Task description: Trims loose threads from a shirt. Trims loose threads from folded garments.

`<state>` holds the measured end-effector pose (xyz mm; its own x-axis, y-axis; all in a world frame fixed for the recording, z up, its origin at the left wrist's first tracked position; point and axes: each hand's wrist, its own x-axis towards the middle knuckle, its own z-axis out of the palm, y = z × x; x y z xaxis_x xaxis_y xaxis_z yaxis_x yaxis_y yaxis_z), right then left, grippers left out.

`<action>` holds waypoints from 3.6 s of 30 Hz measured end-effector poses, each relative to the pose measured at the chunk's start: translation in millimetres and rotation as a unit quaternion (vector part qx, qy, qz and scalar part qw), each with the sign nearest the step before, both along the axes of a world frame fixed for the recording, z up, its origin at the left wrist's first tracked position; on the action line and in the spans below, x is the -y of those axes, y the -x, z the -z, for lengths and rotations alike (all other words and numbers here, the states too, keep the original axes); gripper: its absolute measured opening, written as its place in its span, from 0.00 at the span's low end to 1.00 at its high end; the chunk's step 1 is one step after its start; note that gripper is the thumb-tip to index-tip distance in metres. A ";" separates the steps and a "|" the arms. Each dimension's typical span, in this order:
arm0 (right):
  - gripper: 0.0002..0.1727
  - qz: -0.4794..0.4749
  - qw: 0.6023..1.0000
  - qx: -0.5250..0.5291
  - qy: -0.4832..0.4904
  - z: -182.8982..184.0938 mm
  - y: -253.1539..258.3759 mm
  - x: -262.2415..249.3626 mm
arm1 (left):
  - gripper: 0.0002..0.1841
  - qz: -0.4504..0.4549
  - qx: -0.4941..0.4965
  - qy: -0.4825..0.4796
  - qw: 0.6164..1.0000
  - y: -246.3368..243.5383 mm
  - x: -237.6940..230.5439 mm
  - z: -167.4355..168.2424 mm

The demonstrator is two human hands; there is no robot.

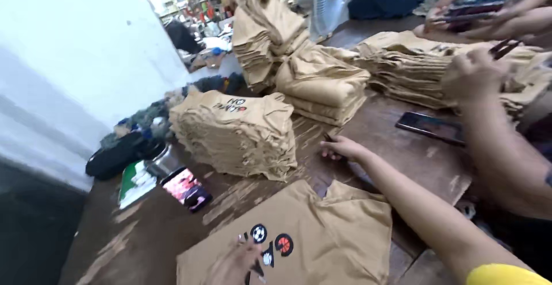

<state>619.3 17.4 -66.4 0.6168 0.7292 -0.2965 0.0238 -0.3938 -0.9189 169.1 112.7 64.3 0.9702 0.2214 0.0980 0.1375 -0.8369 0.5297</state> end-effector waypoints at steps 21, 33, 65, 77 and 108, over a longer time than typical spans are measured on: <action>0.23 0.087 0.978 0.052 -0.183 24.9 -91.7 -159.0 | 0.42 -0.232 0.005 -0.070 0.970 -167.6 -55.9 168.9; 0.21 0.116 0.957 0.109 -0.241 27.6 -79.9 -166.8 | 0.37 -0.243 -0.039 0.000 0.969 -168.0 -56.1 162.1; 0.21 0.216 0.917 -0.051 -0.332 43.9 -70.5 -165.2 | 0.35 -0.237 -0.106 0.001 0.966 -171.7 -59.7 154.2; 0.15 0.132 0.960 -0.100 -0.227 44.3 -23.8 -70.5 | 0.17 -0.128 0.131 -0.055 0.981 -99.9 -74.9 150.6; 0.23 0.139 0.981 0.112 -0.080 47.2 23.2 -38.5 | 0.20 -0.207 0.066 -0.048 0.975 12.8 91.1 148.0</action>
